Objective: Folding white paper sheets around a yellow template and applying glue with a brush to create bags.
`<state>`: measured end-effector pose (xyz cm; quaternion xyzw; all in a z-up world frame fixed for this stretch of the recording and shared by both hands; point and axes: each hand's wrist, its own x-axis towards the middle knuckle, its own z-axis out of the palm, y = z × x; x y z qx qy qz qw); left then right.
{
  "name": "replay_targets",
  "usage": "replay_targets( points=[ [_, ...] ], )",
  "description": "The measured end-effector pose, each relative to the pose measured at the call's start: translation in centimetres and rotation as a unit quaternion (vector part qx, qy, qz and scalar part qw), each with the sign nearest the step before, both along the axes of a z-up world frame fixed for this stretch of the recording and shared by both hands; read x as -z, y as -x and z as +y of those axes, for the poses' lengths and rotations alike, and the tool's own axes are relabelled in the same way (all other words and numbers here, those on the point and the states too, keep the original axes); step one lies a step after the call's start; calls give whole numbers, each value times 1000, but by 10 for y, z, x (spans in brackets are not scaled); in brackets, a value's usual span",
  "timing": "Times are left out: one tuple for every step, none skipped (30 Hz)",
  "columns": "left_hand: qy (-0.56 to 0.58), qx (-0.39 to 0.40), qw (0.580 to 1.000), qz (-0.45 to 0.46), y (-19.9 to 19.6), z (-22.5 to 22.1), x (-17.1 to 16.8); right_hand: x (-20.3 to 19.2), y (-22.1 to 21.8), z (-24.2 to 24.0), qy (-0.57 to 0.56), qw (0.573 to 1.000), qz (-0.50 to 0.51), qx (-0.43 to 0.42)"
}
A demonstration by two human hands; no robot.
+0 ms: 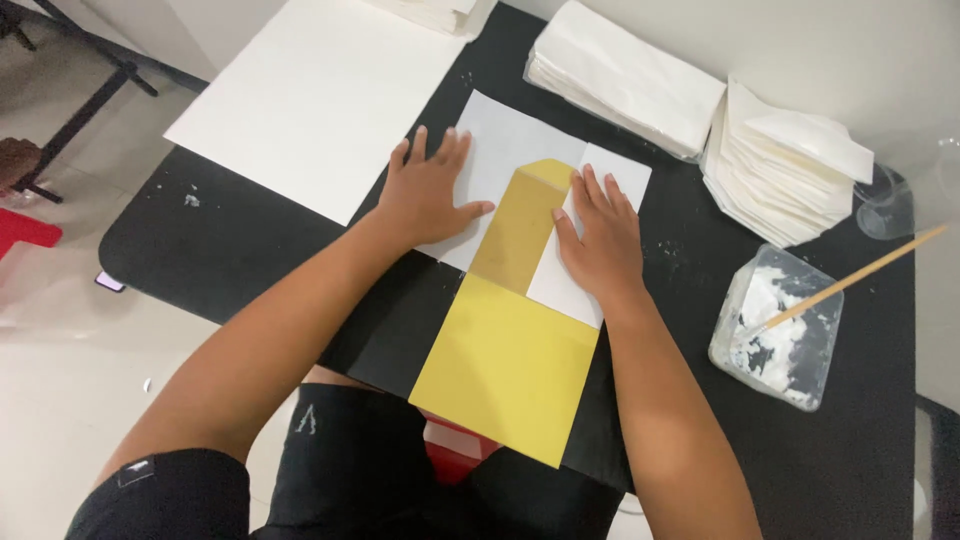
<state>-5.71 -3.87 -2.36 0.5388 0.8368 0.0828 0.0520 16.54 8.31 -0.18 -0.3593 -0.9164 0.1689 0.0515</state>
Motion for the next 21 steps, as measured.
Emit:
replay_targets(
  points=[
    [-1,-2,1000,4,-2,1,-1,0,1,2,-1,1000,4,-2],
    [-15,-9,1000,-15,-4,1,-2,1,2,4,-7,1000,5,-5],
    [-26,-12,999,-37,-10,0,1,5,-1,2,-9,1000,3,-4],
    [-22,-11,999,-38,-11,-1,2,5,-1,1,-6,1000,2,-2],
    [-37,-13,997,-62,-12,0,3,3,0,1,-8,1000,8,0],
    [-51,-15,995,-87,-14,2,3,2,0,1,-11,1000,14,2],
    [-52,-12,995,-86,-16,0,-2,1,-1,2,-12,1000,16,4],
    [-79,2,990,-115,-17,-1,-7,1,-2,2,-8,1000,16,3],
    [-105,14,984,-144,-19,-4,-11,1,-1,1,-3,1000,16,0],
    [-105,14,984,-144,-17,-5,-15,3,0,4,-3,1000,17,0],
    [-167,13,965,-201,-15,-6,-18,7,1,7,-5,1000,12,-2],
    [-228,12,939,-257,-12,-8,-21,10,2,9,-7,1000,6,-5],
    [-227,11,939,-257,-13,-12,-33,10,1,8,-6,1000,5,-5],
    [-211,-53,928,-303,-14,-16,-45,10,1,8,-4,1000,6,-6],
    [-194,-116,910,-346,-15,-18,-58,9,2,9,-3,1000,8,-7],
    [-194,-116,910,-346,-5,-15,-52,11,2,10,-3,1000,8,-7],
    [-178,-114,925,-317,5,-12,-46,12,1,11,-9,1000,5,-14],
    [-161,-112,938,-287,14,-8,-40,14,0,12,-15,1000,1,-21],
    [-160,-111,938,-288,13,-8,-47,12,1,10,-15,1000,0,-19],
    [-134,-122,935,-304,11,-8,-54,11,1,9,-16,1000,-4,-18],
    [-107,-132,933,-318,10,-6,-62,9,1,8,-17,1000,-6,-14]
  ],
)
